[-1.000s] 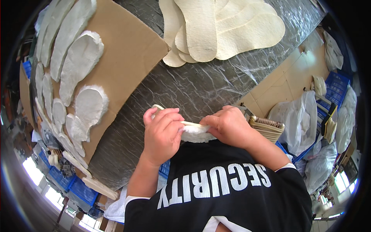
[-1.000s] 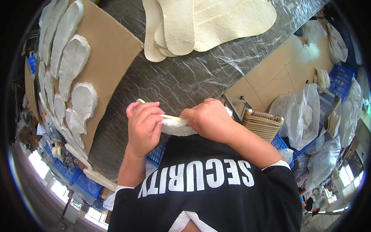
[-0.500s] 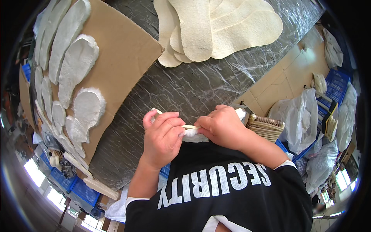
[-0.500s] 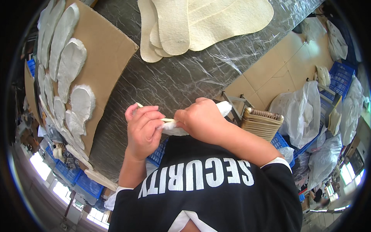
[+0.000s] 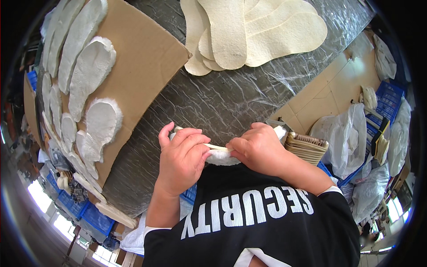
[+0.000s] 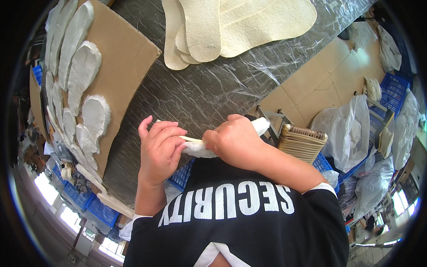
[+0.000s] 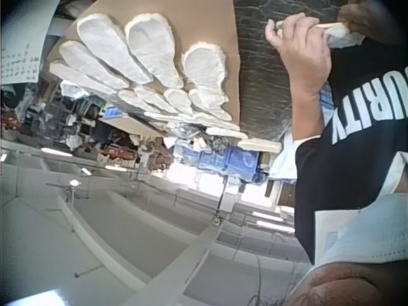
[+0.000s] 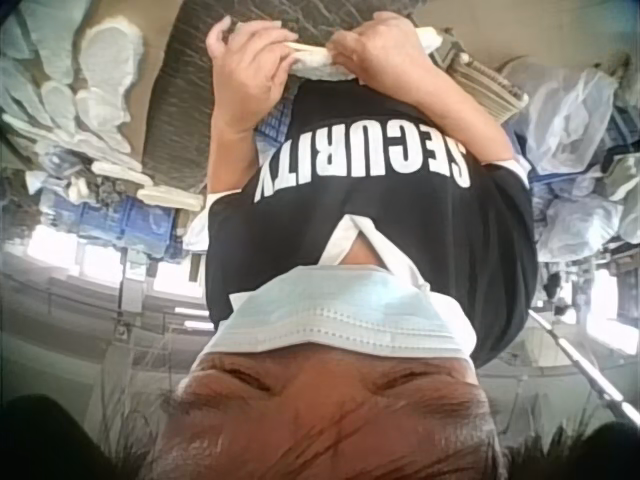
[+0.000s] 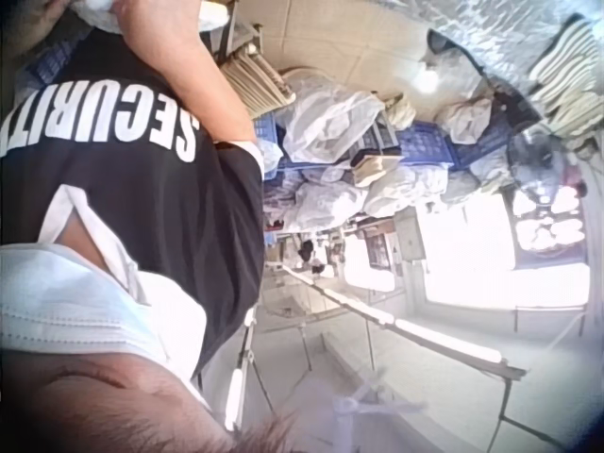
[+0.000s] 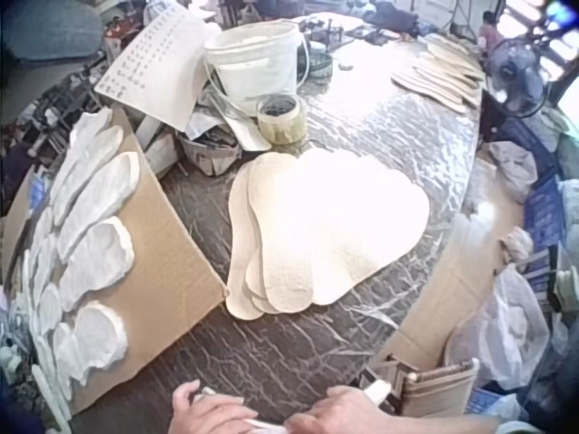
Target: Assembling shoe insoles by manually aligning and pressing white padding onto the insole base.
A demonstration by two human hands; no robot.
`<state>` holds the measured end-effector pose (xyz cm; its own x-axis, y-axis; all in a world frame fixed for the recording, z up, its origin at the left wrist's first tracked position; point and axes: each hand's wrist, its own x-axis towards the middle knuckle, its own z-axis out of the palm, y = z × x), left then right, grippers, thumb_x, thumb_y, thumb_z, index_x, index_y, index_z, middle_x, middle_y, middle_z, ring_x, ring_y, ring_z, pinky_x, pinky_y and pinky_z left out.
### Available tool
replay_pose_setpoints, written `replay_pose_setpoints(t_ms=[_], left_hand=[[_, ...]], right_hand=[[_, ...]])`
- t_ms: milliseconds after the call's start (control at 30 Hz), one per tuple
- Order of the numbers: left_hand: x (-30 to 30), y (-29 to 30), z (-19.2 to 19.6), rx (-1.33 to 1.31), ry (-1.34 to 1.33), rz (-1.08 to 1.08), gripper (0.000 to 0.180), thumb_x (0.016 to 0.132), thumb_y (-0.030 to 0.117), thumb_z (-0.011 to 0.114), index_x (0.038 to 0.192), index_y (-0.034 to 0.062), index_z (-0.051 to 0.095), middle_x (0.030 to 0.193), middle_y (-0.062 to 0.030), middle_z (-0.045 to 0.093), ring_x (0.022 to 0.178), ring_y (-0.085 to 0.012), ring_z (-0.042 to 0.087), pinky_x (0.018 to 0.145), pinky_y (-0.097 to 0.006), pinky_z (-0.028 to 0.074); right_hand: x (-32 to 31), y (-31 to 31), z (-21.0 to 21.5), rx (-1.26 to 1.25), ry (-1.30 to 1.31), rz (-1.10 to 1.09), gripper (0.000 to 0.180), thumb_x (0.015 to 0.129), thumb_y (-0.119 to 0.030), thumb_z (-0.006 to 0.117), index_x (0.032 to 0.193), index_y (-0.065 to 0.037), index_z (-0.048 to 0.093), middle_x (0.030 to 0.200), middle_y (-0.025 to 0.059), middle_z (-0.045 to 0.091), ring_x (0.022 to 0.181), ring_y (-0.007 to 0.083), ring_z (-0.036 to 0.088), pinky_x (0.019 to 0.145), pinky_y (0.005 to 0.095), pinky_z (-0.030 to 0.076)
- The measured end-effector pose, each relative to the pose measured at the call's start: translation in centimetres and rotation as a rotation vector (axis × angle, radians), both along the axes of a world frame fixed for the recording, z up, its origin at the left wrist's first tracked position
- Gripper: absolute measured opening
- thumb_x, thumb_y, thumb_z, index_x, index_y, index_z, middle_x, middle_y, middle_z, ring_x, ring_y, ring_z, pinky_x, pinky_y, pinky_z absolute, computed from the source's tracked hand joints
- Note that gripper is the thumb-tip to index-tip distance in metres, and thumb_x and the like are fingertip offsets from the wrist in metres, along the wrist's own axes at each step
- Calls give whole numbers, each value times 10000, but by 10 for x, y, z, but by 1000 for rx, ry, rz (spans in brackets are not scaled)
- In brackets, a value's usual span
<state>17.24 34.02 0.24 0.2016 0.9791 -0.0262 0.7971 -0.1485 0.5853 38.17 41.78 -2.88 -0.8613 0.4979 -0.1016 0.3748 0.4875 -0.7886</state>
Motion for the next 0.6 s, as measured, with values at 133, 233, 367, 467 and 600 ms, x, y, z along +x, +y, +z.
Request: replay_pose_setpoints(t_ms=[133, 233, 367, 467, 600], left_hand=[[3, -3, 0, 46, -10, 3, 103, 723, 110, 694, 738, 103, 591, 870, -3, 662, 933, -221, 627, 988, -526, 303], [6, -4, 0, 63, -17, -9, 123, 698, 98, 706, 732, 103, 588, 853, 1, 660, 916, -213, 629, 988, -530, 304], [12, -6, 0, 91, -44, -12, 128, 680, 97, 715, 729, 102, 597, 842, 3, 656, 911, -205, 627, 992, -535, 304], [10, -6, 2, 66, -37, -32, 152, 677, 147, 743, 737, 105, 610, 877, 1, 670, 929, -218, 622, 996, -538, 303], [-8, -7, 10, -27, -7, -24, 200, 678, 194, 766, 810, 102, 647, 951, 7, 657, 988, -218, 599, 984, -552, 318]], right_hand=[[1, 1, 3, -12, 3, 6, 108, 736, -187, 687, 733, -111, 611, 553, 51, 586, 533, 241, 593, 595, 363, 414], [-1, 5, 8, -43, -18, 41, 114, 742, -187, 689, 742, -104, 610, 576, 63, 607, 569, 251, 617, 618, 366, 431], [-11, 0, 7, -102, -20, 47, 110, 753, -174, 684, 753, -93, 610, 603, 86, 630, 596, 274, 637, 639, 376, 456], [-11, -6, 0, -86, -24, 35, 96, 746, -160, 676, 739, -91, 609, 591, 91, 624, 554, 279, 620, 622, 380, 460], [-7, -9, -1, -44, -43, 31, 91, 737, -152, 668, 718, -90, 605, 579, 91, 617, 522, 279, 603, 607, 384, 461]])
